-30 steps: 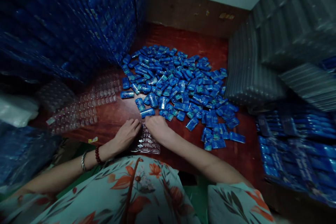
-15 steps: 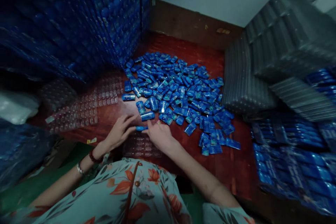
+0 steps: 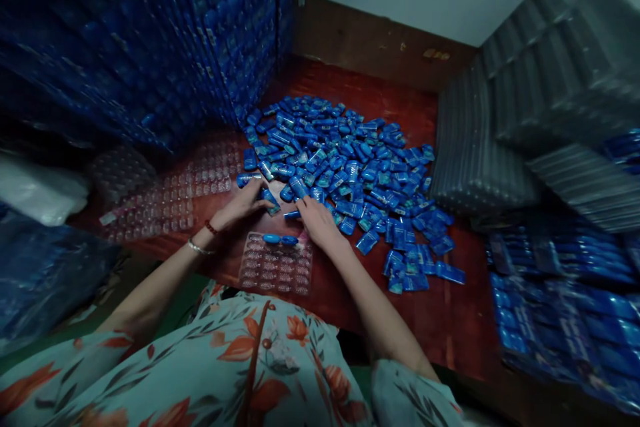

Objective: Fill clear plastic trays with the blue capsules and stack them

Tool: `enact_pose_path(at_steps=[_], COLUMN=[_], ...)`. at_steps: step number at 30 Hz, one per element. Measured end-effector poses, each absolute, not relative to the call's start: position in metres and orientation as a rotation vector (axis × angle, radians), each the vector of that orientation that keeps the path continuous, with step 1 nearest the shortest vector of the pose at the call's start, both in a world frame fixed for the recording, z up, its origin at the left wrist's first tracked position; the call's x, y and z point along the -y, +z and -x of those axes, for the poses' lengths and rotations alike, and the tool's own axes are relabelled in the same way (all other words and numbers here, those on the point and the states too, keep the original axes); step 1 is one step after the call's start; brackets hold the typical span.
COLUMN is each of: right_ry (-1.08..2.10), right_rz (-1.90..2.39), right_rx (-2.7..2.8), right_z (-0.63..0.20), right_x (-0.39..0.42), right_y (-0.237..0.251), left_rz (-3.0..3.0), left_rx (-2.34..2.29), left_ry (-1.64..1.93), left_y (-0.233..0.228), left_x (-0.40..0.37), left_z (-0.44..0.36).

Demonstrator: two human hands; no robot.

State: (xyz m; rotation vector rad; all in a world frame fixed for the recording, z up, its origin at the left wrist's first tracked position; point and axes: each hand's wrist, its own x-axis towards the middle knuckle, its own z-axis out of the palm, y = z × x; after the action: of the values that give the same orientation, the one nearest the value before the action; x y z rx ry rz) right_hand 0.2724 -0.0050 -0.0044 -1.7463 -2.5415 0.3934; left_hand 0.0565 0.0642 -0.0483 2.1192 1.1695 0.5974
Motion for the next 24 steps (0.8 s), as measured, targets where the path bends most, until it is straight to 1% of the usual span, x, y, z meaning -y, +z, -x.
enact_pose_path(at_steps=[5,8,10,12,15,19,21,24], right_ry=[0.657,0.961,1.116,1.146,1.067,0.994,1.056,1.230], right_rz=[1.673,1.710,1.754,1.763,1.689,1.668,1.687,1.704], right_rx=[1.859,1.730,1.696,1.676,1.732,1.738,1.636,1.446], right_z=[-0.316,-0.327,-0.322,-0.308,-0.287,-0.277,-0.278,-0.281], right_x=[0.059,0.094,0.111,0.121,0.123,0.120,0.122,0.127], right_y=[0.007,0.015,0.016,0.014,0.007,-0.002,-0.007,-0.015], left_rz=[-1.776,-1.565,-1.489,-1.473,-1.529,-1.700,-1.796,-1.946], left_rx=[-1.410,-1.559,-1.549,-1.458,-1.314,-1.304,-1.332,-1.340], left_ry=[0.731,0.781,0.766,0.699,0.626,0.622,0.646,0.689], left_y=[-0.033,-0.023,-0.016,-0.013,-0.017,-0.029,-0.033,-0.034], left_x=[-0.015,0.025,0.048,0.064,0.077,0.084,0.088,0.093], left_z=[-0.010,0.010,0.013,0.009,-0.003,-0.011,-0.011,-0.012])
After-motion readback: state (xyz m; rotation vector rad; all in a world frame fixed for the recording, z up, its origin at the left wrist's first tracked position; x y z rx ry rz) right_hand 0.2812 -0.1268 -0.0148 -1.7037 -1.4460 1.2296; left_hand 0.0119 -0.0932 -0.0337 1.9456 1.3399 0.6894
